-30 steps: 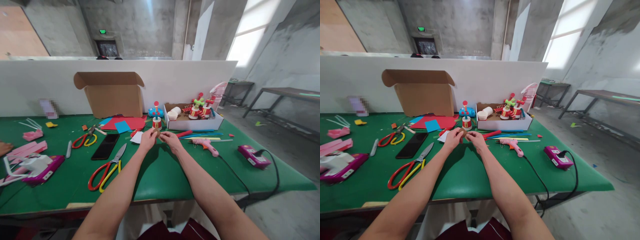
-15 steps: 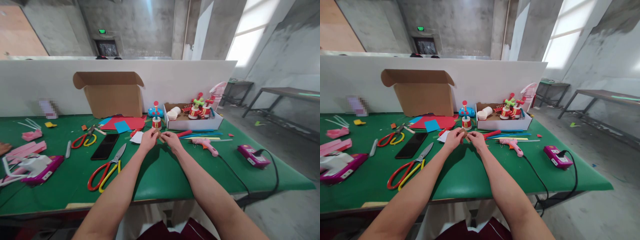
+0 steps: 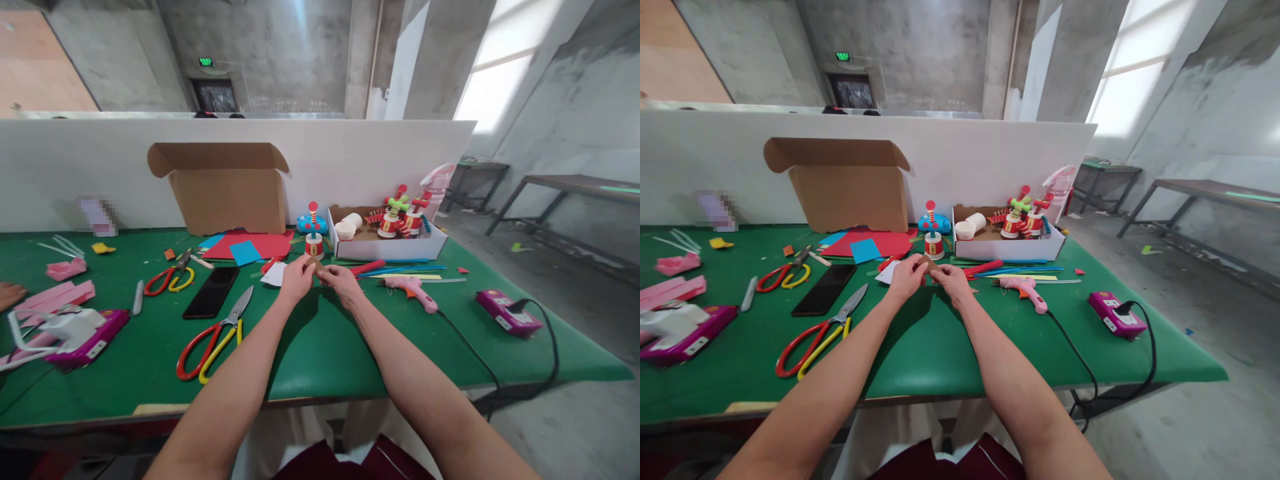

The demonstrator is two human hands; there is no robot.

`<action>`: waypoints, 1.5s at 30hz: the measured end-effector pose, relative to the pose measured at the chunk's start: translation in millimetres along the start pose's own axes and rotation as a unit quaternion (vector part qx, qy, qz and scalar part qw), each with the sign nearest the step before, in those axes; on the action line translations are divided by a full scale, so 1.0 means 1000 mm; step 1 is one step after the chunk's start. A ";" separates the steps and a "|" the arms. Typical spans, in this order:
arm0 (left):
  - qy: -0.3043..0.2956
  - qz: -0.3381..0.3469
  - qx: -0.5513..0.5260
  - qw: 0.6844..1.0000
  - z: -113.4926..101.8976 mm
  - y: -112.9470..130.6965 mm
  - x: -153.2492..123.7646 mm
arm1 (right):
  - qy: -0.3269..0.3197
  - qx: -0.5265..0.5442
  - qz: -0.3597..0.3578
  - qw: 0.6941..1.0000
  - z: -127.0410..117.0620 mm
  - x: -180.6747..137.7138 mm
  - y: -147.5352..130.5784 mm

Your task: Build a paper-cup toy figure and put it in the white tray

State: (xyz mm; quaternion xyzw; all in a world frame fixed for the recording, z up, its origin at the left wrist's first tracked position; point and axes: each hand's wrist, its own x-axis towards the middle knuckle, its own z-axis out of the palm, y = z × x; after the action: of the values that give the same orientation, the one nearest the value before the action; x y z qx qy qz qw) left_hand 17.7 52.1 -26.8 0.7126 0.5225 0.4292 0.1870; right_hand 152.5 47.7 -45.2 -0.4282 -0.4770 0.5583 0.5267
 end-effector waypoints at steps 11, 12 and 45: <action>-0.008 -0.012 -0.023 1.000 0.001 0.002 0.000 | -0.009 -0.015 -0.010 1.000 -0.001 0.001 -0.001; -0.010 -0.013 -0.023 1.000 0.000 0.001 0.000 | -0.010 -0.015 -0.011 1.000 -0.001 0.000 -0.001; -0.036 -0.023 0.002 0.999 -0.003 0.000 0.003 | -0.025 -0.039 -0.003 0.999 0.000 0.000 -0.001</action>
State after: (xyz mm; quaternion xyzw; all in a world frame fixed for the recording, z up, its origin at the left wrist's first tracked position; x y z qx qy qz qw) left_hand 15.3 53.8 -23.5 0.7158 0.5325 0.3980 0.2140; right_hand 152.6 47.5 -44.1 -0.4328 -0.5128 0.5482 0.4992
